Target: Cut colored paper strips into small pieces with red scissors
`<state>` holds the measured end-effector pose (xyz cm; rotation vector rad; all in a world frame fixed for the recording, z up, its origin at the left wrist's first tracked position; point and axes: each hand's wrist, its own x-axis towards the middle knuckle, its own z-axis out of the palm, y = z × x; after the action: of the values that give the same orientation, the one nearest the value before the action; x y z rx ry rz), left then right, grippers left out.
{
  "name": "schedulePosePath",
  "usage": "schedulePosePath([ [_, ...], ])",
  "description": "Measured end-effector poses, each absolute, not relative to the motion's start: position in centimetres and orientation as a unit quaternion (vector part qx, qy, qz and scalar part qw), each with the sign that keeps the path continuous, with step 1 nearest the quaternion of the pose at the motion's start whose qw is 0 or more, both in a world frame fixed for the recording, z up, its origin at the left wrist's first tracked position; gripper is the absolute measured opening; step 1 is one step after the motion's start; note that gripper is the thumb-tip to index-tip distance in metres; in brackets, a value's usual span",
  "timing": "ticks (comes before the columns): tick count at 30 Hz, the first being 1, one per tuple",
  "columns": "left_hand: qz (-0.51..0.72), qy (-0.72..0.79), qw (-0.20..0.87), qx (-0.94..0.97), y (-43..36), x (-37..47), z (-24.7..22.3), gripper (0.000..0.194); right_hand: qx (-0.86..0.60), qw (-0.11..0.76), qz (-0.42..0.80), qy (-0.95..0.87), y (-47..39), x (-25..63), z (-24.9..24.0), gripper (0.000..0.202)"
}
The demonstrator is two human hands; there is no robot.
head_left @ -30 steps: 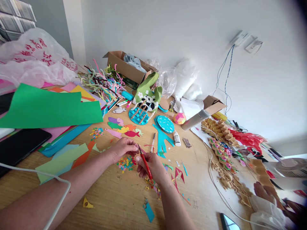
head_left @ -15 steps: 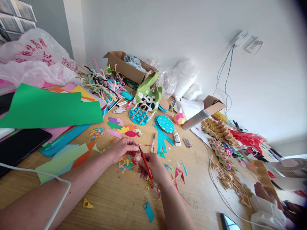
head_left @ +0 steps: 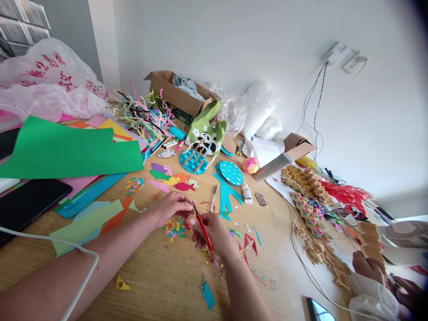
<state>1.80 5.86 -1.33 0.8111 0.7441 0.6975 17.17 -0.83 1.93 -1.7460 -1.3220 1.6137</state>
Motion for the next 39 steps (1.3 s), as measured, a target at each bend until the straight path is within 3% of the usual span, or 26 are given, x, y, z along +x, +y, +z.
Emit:
schedulePosePath([
  [39,0.331,0.337,0.797,0.378,5.85,1.92,-1.45,0.018,-0.592,0.268,0.599,-0.468,-0.86,17.12,1.24,0.048],
])
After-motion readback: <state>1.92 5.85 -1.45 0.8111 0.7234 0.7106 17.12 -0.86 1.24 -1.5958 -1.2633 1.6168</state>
